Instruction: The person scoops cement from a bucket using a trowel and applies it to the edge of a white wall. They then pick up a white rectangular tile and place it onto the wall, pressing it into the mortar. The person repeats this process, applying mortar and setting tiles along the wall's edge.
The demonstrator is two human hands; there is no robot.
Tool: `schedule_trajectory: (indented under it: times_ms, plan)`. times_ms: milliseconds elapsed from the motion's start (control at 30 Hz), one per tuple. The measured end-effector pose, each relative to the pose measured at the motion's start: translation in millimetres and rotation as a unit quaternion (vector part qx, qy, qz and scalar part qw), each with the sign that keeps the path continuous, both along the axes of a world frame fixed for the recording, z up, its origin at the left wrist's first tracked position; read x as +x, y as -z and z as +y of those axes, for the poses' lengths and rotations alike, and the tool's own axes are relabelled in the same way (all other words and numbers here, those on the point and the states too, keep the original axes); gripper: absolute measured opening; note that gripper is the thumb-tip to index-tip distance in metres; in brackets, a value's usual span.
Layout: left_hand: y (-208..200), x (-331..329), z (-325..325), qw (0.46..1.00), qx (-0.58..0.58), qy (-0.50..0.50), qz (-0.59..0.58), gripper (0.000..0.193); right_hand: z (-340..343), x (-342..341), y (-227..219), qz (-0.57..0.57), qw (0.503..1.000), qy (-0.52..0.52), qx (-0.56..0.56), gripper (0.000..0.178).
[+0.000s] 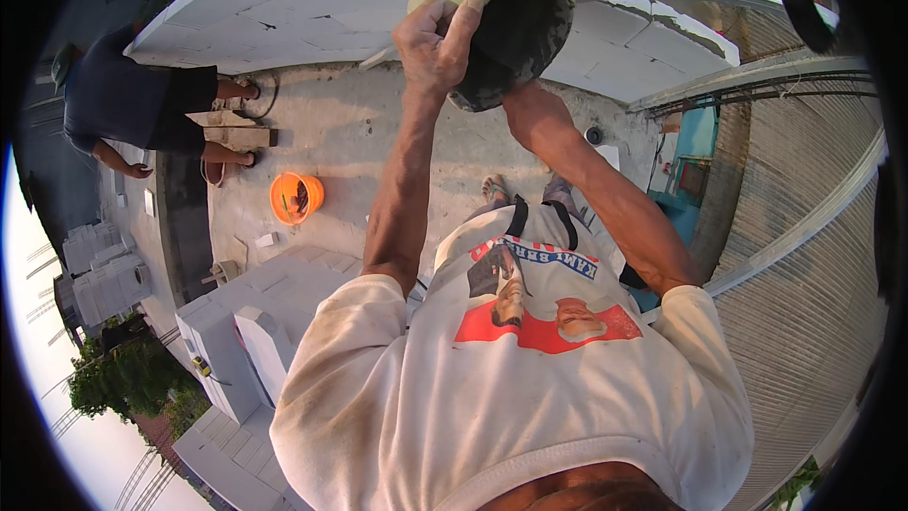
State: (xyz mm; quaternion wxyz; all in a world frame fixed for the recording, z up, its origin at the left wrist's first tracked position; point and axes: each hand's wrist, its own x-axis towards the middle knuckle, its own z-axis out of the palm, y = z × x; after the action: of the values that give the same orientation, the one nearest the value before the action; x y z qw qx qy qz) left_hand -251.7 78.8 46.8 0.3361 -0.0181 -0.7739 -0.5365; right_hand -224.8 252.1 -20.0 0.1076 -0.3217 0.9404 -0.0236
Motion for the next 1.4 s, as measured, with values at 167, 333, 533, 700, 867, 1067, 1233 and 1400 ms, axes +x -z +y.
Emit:
schedule_trajectory:
  times_ms: [167,333,533,700,867,1067,1233,1400]
  plan:
    - [8,2,-5,0.994,0.076,0.074,-0.021,0.041,20,-6,12,-0.249,0.913,0.030,-0.321,0.024]
    - [30,31,2,0.978,0.181,0.040,-0.097,0.040,21,9,-26,-0.566,0.676,0.203,-0.427,0.028]
    - [88,47,29,0.964,0.243,-0.053,-0.098,0.040,50,23,6,-0.682,0.412,0.260,-0.545,0.040]
    - [123,32,48,0.931,0.335,-0.094,-0.113,0.036,82,34,24,-0.713,0.256,0.230,-0.611,0.049]
    - [148,40,36,0.838,0.504,-0.070,-0.195,0.049,144,33,25,-0.614,0.332,0.293,-0.653,0.047]
    - [204,69,13,0.830,0.460,-0.161,-0.272,0.050,265,-25,0,-0.312,0.645,0.457,-0.527,0.040]
    - [242,90,-8,0.852,0.392,-0.142,-0.316,0.053,329,-129,5,0.000,0.864,0.499,-0.070,0.030]
    - [218,90,9,0.846,0.409,-0.159,-0.303,0.051,339,-180,30,0.044,0.892,0.440,0.099,0.022]
